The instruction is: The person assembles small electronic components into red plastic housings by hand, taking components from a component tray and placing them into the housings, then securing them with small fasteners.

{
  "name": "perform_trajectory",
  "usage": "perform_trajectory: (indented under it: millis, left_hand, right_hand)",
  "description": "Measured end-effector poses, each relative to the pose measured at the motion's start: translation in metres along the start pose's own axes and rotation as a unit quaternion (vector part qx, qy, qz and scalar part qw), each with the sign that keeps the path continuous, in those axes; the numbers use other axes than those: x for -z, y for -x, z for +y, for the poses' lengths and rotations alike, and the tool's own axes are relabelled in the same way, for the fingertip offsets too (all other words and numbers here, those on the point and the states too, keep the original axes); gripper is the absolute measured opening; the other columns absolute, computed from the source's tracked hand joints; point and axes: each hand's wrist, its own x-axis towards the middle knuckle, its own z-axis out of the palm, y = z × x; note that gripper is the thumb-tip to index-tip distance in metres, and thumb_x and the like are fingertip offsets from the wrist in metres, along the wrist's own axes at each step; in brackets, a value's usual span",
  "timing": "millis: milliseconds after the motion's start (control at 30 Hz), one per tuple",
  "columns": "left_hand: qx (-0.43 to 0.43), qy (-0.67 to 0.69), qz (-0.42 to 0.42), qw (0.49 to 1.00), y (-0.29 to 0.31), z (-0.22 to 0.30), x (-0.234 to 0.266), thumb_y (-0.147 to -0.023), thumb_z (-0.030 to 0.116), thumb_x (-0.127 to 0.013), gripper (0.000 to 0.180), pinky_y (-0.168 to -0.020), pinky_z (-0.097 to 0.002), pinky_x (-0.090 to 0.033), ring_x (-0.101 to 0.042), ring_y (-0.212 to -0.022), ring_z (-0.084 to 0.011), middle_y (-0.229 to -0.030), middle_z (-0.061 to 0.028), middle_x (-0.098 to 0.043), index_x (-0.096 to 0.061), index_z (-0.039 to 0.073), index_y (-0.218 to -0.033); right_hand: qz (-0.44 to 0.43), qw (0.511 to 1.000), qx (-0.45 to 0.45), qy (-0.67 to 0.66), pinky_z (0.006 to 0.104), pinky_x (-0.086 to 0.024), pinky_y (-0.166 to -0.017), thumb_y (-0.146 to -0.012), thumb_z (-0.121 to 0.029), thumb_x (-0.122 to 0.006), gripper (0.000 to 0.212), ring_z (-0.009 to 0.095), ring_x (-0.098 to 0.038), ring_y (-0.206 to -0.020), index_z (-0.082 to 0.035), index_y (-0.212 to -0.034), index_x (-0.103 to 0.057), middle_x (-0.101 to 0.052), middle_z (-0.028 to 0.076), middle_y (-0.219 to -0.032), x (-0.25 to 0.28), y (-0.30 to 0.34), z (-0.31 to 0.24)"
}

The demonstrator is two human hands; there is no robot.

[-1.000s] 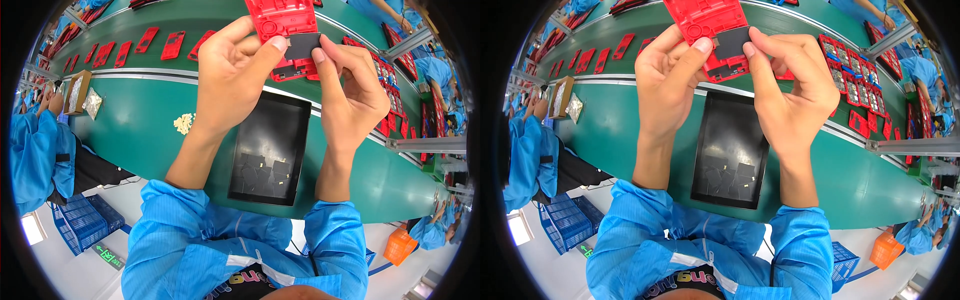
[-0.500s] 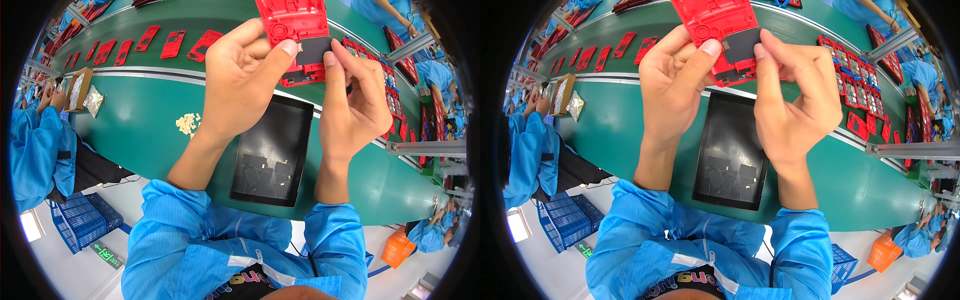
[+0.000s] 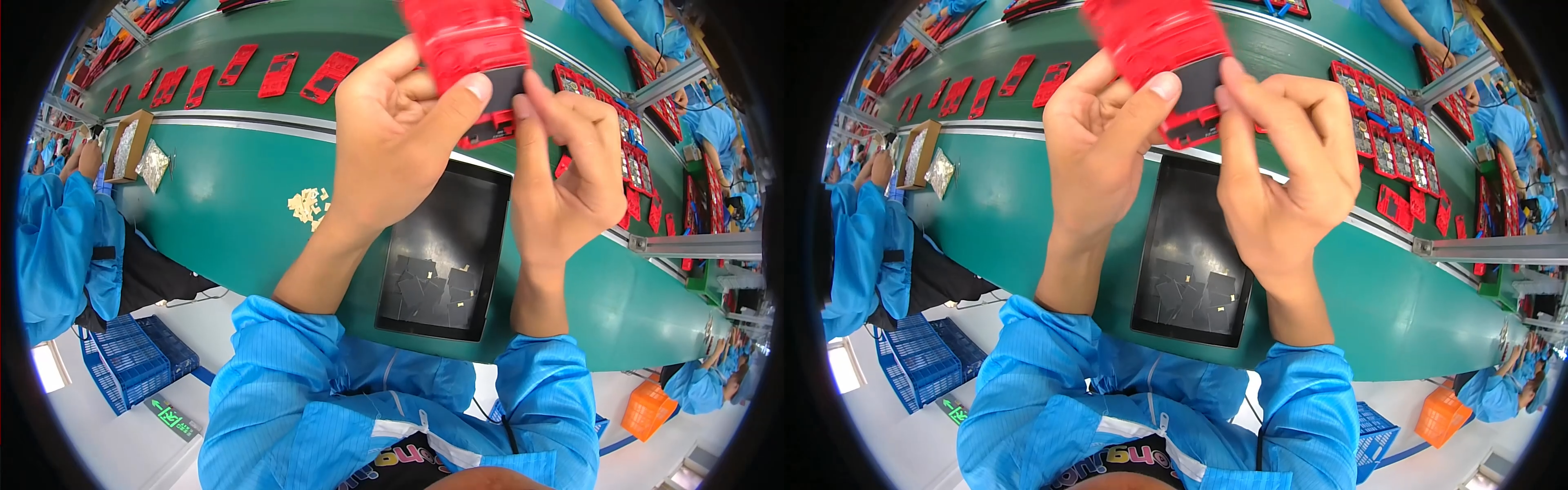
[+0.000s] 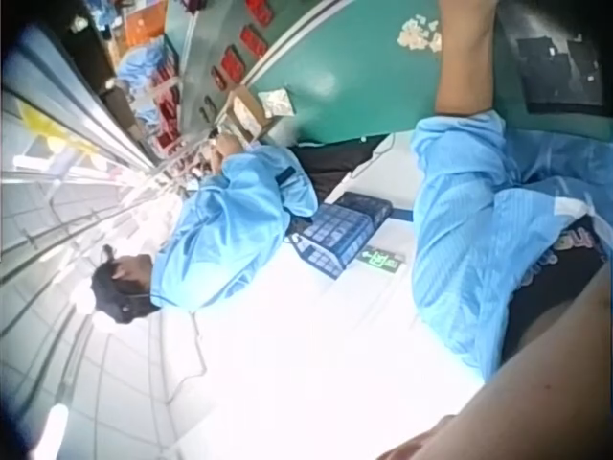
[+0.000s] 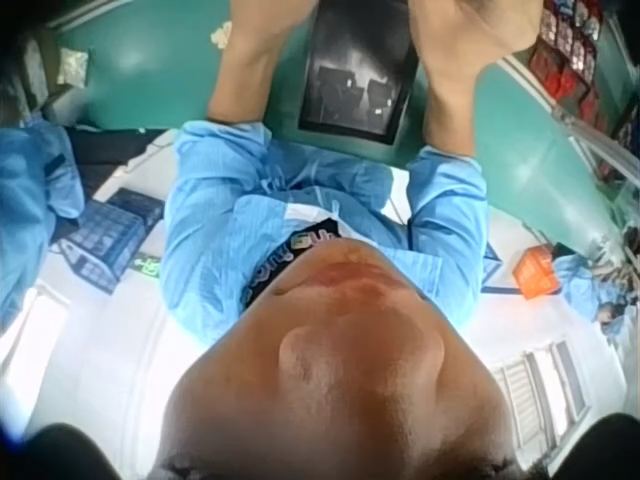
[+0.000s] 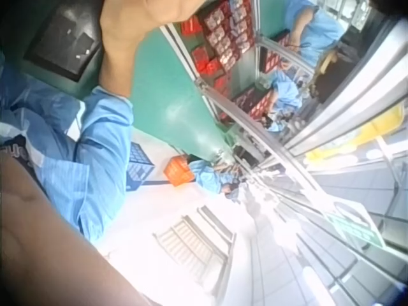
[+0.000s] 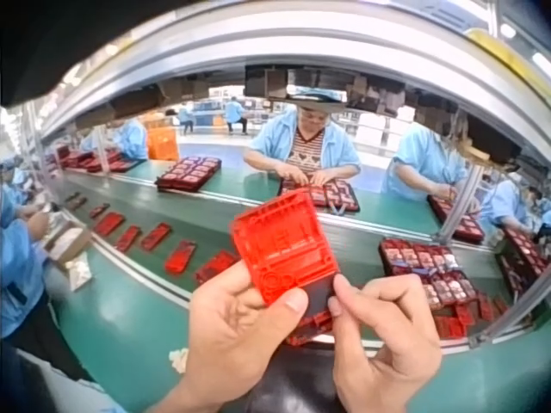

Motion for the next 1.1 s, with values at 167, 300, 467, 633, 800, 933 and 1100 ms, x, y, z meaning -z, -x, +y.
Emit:
perform_trajectory:
  millis: [167,300,467,633,800,933,1100]
  left_hand:
    - [-0.005,-0.026,0.014,1.0,0.0,-0.005,0.005,-0.092,-0.002,-0.071,0.019,-0.082,-0.029,-0.061,-0.073,-0.093,-0.0143,-0.102,-0.0126,-0.076,-0.068,-0.007,-0.11]
    - [-0.021,-0.044,0.012,0.999,0.002,-0.001,0.005,-0.092,-0.005,-0.067,0.022,-0.086,-0.0363,-0.062,-0.075,-0.093,-0.024,-0.103,-0.0194,-0.076,-0.065,-0.007,-0.113]
    - [0.002,-0.046,0.02,0.999,0.003,0.001,0.0,-0.09,-0.004,-0.068,0.019,-0.084,-0.0359,-0.062,-0.075,-0.092,-0.0232,-0.1,-0.0196,-0.076,-0.066,-0.007,-0.109]
    - [0.044,-0.037,0.006,0.998,-0.001,-0.004,0.002,-0.092,0.003,-0.065,0.019,-0.082,-0.0364,-0.061,-0.074,-0.087,-0.0218,-0.099,-0.0197,-0.076,-0.066,-0.006,-0.108]
    - [0.036,-0.01,-0.001,0.999,-0.008,-0.009,0.011,-0.092,0.004,-0.065,0.021,-0.083,-0.0375,-0.062,-0.074,-0.088,-0.0232,-0.1,-0.0209,-0.076,-0.067,-0.006,-0.11]
    - [0.032,-0.035,-0.01,0.999,-0.007,-0.003,0.007,-0.092,0.006,-0.066,0.024,-0.084,-0.0398,-0.062,-0.075,-0.091,-0.026,-0.103,-0.0232,-0.075,-0.066,-0.006,-0.112]
    - [0.023,-0.025,-0.008,0.999,-0.006,0.001,0.005,-0.091,0.006,-0.067,0.025,-0.086,-0.0417,-0.062,-0.075,-0.096,-0.0289,-0.104,-0.0248,-0.075,-0.065,-0.006,-0.113]
  right_hand:
    - [-0.009,0.998,-0.018,-0.057,0.0254,-0.051,-0.069,-0.078,0.011,-0.079,0.029,0.015,-0.062,-0.079,-0.004,-0.104,-0.079,-0.062,0.009,-0.092,-0.008,0.004,-0.002]
    - [-0.032,0.916,-0.295,-0.271,0.0218,-0.048,-0.07,-0.088,0.003,-0.077,0.005,0.005,-0.058,-0.08,0.001,-0.088,-0.073,-0.07,0.0,-0.091,-0.004,-0.004,-0.012]
    - [-0.112,0.905,-0.28,-0.3,0.0214,-0.048,-0.074,-0.089,0.003,-0.075,0.007,0.005,-0.052,-0.071,0.003,-0.085,-0.069,-0.068,0.001,-0.085,0.003,-0.002,-0.002]
    - [-0.076,0.927,-0.188,-0.315,0.0216,-0.047,-0.073,-0.089,0.005,-0.073,0.008,0.006,-0.051,-0.071,0.003,-0.083,-0.068,-0.061,0.001,-0.077,-0.005,0.003,0.006]
    - [-0.102,0.916,-0.241,-0.305,0.0224,-0.042,-0.064,-0.087,0.001,-0.077,0.008,0.004,-0.052,-0.068,0.001,-0.085,-0.069,-0.062,-0.002,-0.075,-0.005,0.001,0.012]
    - [-0.117,0.928,-0.213,-0.283,0.022,-0.042,-0.063,-0.086,0.0,-0.078,0.009,0.004,-0.053,-0.069,0.001,-0.089,-0.07,-0.063,-0.002,-0.076,0.001,0.0,0.014]
    - [-0.104,0.932,-0.207,-0.278,0.0227,-0.043,-0.064,-0.083,0.0,-0.08,0.014,0.005,-0.054,-0.07,0.002,-0.094,-0.071,-0.064,0.0,-0.08,0.002,-0.002,0.006]
